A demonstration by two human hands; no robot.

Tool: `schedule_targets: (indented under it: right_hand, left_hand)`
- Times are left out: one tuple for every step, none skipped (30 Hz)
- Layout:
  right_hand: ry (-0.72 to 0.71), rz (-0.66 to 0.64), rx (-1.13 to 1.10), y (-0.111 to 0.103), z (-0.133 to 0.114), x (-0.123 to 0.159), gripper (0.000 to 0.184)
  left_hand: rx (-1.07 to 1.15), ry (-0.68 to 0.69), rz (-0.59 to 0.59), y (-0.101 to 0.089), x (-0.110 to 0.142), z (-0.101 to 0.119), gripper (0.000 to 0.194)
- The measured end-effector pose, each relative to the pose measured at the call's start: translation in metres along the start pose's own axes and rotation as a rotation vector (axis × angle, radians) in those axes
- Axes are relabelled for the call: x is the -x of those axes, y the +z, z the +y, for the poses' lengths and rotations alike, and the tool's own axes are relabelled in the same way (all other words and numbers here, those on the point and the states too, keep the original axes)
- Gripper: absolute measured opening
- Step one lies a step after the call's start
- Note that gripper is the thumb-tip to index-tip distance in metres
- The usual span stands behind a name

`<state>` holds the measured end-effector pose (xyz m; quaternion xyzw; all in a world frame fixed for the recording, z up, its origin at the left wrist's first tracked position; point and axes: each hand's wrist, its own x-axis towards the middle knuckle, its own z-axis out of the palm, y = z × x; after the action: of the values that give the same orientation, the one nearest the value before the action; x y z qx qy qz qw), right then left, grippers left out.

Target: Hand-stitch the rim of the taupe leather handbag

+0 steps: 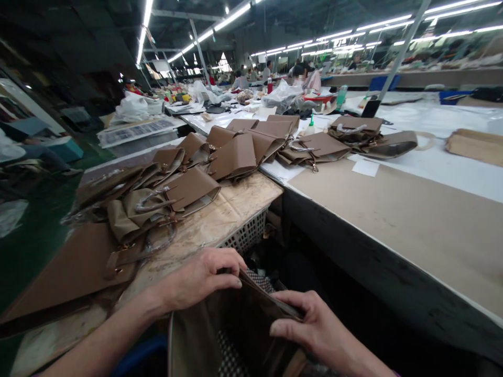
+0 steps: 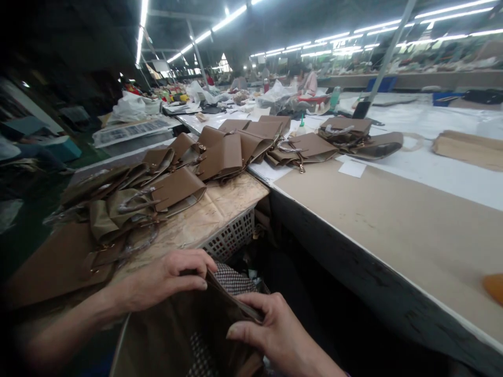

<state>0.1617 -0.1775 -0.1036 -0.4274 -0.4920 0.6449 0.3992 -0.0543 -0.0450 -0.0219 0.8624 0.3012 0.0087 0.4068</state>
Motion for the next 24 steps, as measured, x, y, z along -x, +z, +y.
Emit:
schedule_targets:
  right_hand:
    - [0.013,0.01,-0.027,-0.002,0.001,0.001,0.043]
    - [0.022,0.013,-0.049,-0.005,0.001,0.003,0.044]
    - [0.026,0.01,-0.06,-0.007,0.001,0.004,0.043]
    - [0.025,0.006,-0.06,-0.009,0.0,0.005,0.042]
    - [0.019,0.005,-0.049,-0.011,-0.001,0.006,0.039]
    - [0.009,0.008,-0.03,-0.013,-0.003,0.007,0.037]
    - [0.001,0.011,-0.01,-0.014,-0.004,0.008,0.035]
    - [-0.003,0.011,0.011,-0.014,-0.005,0.008,0.034]
    - [-0.008,0.014,0.026,-0.015,-0.005,0.009,0.033]
    - [-0.012,0.024,0.036,-0.015,-0.005,0.009,0.033]
    - [-0.013,0.038,0.037,-0.014,-0.003,0.009,0.033]
    - [-0.01,0.054,0.024,-0.013,-0.002,0.009,0.033]
    - [-0.005,0.077,-0.001,-0.012,0.001,0.009,0.033]
    - [0.0,0.102,-0.033,-0.01,0.003,0.009,0.033]
    - [0.005,0.127,-0.068,-0.009,0.006,0.009,0.032]
    - [0.01,0.152,-0.101,-0.007,0.008,0.009,0.032]
    - [0.012,0.177,-0.13,-0.005,0.011,0.008,0.032]
    - [0.013,0.201,-0.152,-0.003,0.013,0.008,0.032]
    - [0.015,0.218,-0.173,-0.001,0.014,0.008,0.032]
    - [0.018,0.228,-0.191,0.0,0.015,0.008,0.032]
    - [0.022,0.236,-0.211,0.002,0.015,0.007,0.033]
    - [0.028,0.239,-0.229,0.003,0.015,0.007,0.034]
    - [0.032,0.239,-0.244,0.004,0.014,0.007,0.035]
    - [0.037,0.24,-0.257,0.005,0.013,0.007,0.036]
  left_hand:
    - [0.015,-0.002,0.008,0.0,-0.001,-0.003,0.015]
    - [0.026,-0.013,0.025,0.001,-0.002,-0.006,0.016]
    - [0.033,-0.031,0.047,0.001,-0.001,-0.009,0.017]
    - [0.036,-0.05,0.065,0.001,0.0,-0.011,0.017]
    - [0.035,-0.065,0.078,0.001,0.001,-0.012,0.016]
    - [0.033,-0.072,0.083,0.002,0.002,-0.012,0.016]
    - [0.029,-0.076,0.083,0.002,0.003,-0.012,0.016]
    - [0.019,-0.076,0.081,0.002,0.002,-0.012,0.017]
    - [0.006,-0.075,0.083,0.003,0.001,-0.011,0.017]
    - [-0.009,-0.076,0.087,0.003,0.0,-0.011,0.017]
    - [-0.024,-0.08,0.093,0.003,-0.002,-0.01,0.017]
    - [-0.035,-0.083,0.098,0.004,-0.004,-0.009,0.017]
    - [-0.042,-0.086,0.104,0.004,-0.005,-0.009,0.017]
    - [-0.045,-0.09,0.109,0.005,-0.007,-0.009,0.016]
    - [-0.041,-0.094,0.113,0.006,-0.008,-0.009,0.015]
    - [-0.036,-0.099,0.115,0.006,-0.008,-0.009,0.013]
    - [-0.03,-0.104,0.12,0.007,-0.008,-0.009,0.011]
    - [-0.023,-0.109,0.123,0.007,-0.008,-0.01,0.01]
    - [-0.014,-0.113,0.126,0.008,-0.008,-0.01,0.01]
    - [-0.002,-0.114,0.128,0.008,-0.007,-0.01,0.01]
    - [0.01,-0.113,0.128,0.008,-0.007,-0.011,0.01]
    - [0.023,-0.114,0.128,0.008,-0.007,-0.011,0.011]
    - [0.034,-0.115,0.129,0.008,-0.007,-0.01,0.012]
    - [0.043,-0.119,0.132,0.008,-0.008,-0.01,0.012]
